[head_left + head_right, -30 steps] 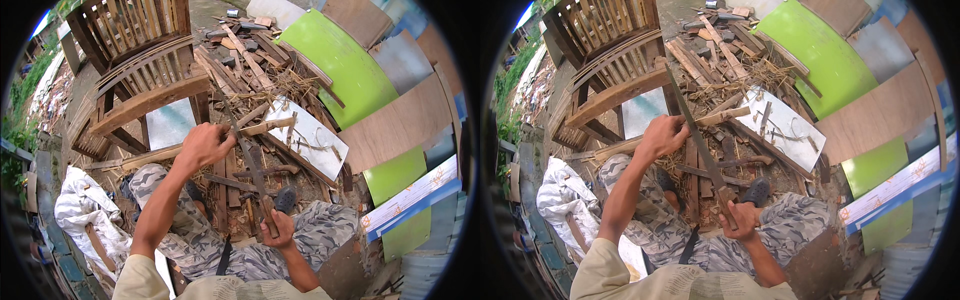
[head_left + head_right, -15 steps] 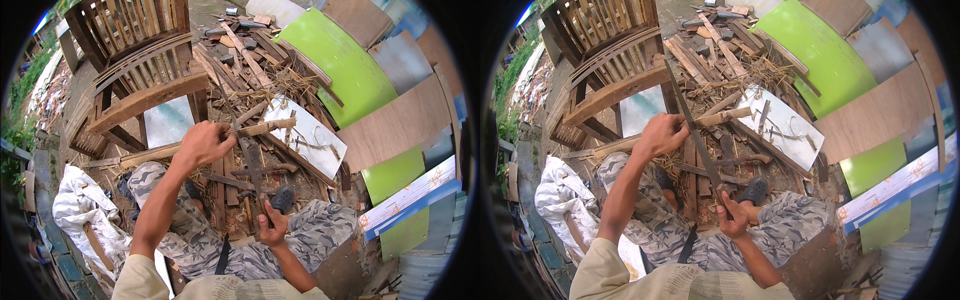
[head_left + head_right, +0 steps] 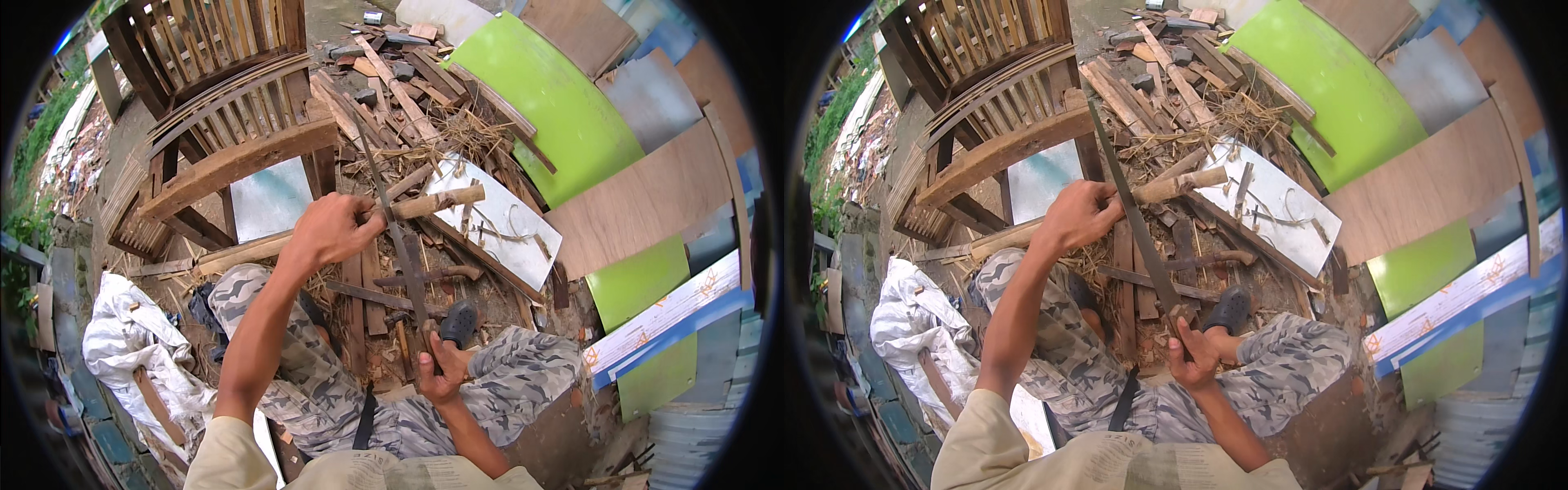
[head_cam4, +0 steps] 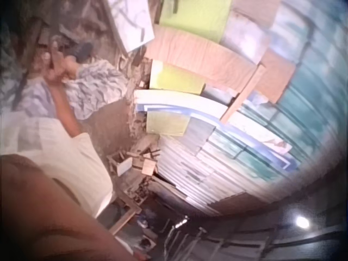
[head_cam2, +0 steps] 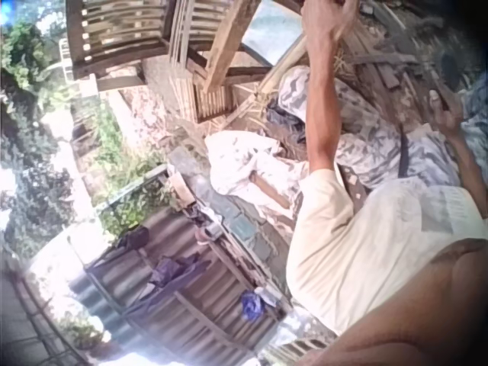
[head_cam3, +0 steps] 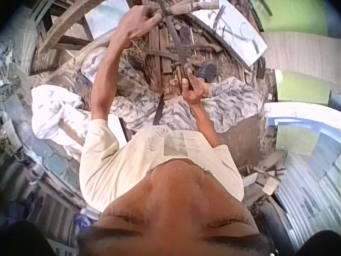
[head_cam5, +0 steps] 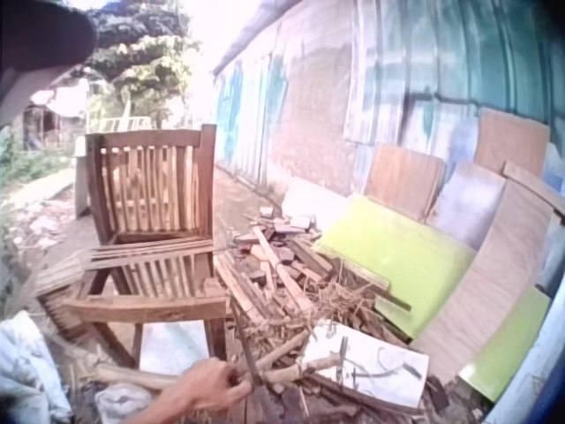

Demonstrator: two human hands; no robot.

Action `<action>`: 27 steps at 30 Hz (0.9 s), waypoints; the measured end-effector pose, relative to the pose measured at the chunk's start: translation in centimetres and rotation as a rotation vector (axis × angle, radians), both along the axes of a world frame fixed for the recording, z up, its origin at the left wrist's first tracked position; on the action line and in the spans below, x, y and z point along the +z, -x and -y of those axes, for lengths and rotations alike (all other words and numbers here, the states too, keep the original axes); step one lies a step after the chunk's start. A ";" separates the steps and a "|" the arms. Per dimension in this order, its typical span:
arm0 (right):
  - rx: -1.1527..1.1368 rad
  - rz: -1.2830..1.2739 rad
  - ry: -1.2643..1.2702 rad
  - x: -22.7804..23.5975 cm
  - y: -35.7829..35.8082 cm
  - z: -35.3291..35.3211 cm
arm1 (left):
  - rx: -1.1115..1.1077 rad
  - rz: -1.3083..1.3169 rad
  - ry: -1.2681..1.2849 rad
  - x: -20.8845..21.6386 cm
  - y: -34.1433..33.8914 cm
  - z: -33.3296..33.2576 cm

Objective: The person uses a metal pry bar to remove a wooden slat from a wooden chair. They repeatedly insert the tool under the slat and lever it upward to detach it from the chair frame.

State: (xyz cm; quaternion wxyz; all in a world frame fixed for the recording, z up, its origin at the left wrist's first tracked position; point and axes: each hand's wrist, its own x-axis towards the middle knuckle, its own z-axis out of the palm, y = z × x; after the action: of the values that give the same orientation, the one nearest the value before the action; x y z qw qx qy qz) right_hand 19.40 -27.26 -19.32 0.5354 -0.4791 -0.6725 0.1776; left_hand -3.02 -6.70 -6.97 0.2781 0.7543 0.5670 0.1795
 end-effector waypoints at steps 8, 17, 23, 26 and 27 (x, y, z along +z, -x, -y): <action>-0.043 0.005 -0.026 1.7 1.7 -2.5 | 0.064 0.108 -0.005 -0.2 -0.1 -0.7; -0.041 -0.116 0.157 4.2 3.0 -4.9 | 0.055 0.040 -0.013 0.2 -1.4 -0.3; -0.058 -0.003 -0.045 0.1 -0.3 -0.5 | 0.011 -0.015 -0.077 0.2 -1.1 -0.7; -0.086 -0.125 -0.036 3.8 3.2 -5.5 | -0.023 0.054 -0.071 -1.2 -2.0 0.0; -0.089 -0.101 -0.030 3.7 2.8 -5.3 | -0.016 0.025 -0.038 -0.6 -2.4 0.2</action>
State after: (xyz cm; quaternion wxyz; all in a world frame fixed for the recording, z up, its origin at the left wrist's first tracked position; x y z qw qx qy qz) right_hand 16.62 -21.96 -15.59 0.5834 -0.4907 -0.6252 0.1673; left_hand -0.65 -6.88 -7.62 0.2720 0.7616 0.5540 0.1975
